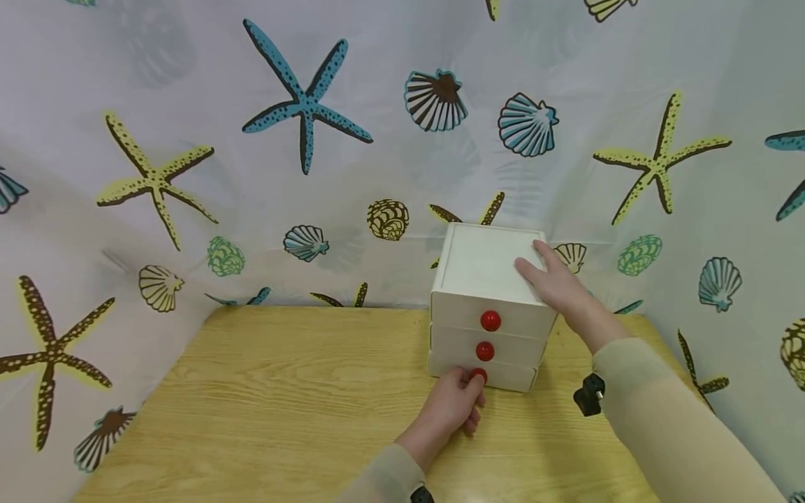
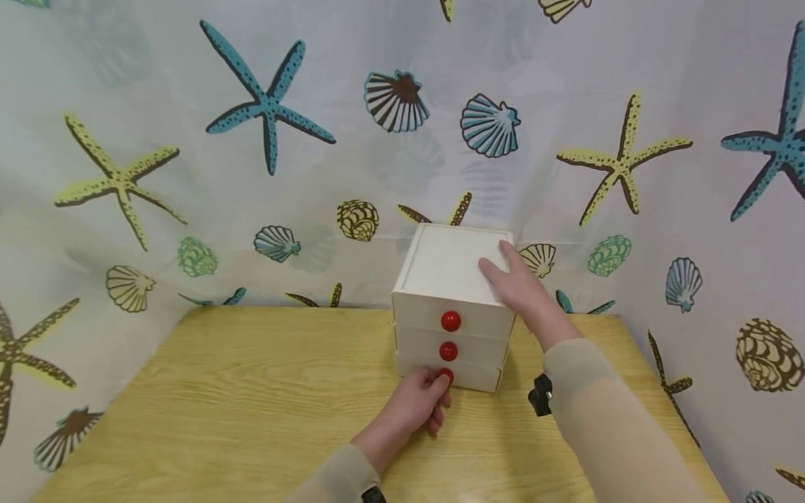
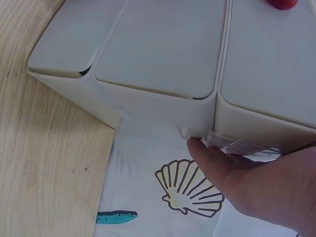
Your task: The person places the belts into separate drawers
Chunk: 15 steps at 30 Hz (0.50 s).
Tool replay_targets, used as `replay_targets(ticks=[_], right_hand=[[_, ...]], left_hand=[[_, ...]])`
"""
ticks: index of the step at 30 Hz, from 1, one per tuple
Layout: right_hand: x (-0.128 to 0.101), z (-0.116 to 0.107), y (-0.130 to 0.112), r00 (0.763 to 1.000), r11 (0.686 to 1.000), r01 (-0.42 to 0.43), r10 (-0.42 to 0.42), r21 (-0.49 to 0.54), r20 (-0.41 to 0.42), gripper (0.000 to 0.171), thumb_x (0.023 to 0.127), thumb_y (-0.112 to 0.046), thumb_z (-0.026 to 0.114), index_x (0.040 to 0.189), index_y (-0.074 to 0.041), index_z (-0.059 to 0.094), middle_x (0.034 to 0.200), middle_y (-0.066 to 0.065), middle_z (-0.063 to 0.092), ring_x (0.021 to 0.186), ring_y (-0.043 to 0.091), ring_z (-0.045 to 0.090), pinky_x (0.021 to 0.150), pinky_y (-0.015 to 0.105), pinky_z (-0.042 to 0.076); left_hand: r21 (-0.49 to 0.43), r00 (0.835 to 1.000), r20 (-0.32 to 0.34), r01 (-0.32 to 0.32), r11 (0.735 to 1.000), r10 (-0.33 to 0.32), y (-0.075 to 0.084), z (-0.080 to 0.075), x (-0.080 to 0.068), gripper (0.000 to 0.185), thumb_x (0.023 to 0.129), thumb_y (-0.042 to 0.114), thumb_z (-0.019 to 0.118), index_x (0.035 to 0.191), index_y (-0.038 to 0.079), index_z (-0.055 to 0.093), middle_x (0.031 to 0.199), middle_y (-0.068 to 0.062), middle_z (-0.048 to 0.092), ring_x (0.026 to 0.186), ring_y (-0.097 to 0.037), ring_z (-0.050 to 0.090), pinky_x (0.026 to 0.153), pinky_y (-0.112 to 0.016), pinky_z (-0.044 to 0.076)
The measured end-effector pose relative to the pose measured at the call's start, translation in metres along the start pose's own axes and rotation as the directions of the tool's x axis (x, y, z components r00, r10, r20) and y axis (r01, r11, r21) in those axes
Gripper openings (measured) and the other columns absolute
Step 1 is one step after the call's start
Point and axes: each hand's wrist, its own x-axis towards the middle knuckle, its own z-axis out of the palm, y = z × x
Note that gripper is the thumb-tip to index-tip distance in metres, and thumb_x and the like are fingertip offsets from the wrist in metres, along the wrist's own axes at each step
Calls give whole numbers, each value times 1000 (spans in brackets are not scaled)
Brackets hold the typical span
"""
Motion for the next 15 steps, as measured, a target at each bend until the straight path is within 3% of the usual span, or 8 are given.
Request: replay_targets(ticks=[9, 15], right_hand=[[-2, -3, -2, 999, 999, -11, 13, -39, 41, 93, 114, -58, 48, 178, -18, -6, 183, 23, -5, 167, 49, -1, 129, 72, 10], [-2, -4, -1, 998, 1000, -26, 26, -7, 51, 94, 113, -58, 52, 178, -20, -5, 183, 20, -6, 167, 47, -3, 129, 72, 8]], left_hand=[[-4, 998, 49, -29, 1000, 30, -1, -7, 2, 22, 116, 22, 58, 109, 2, 62, 84, -12, 69, 53, -16, 58, 49, -32, 56], [-27, 998, 52, -39, 999, 41, -2, -8, 3, 21, 115, 19, 58, 105, 1, 63, 81, -12, 69, 53, -15, 58, 49, -31, 57]])
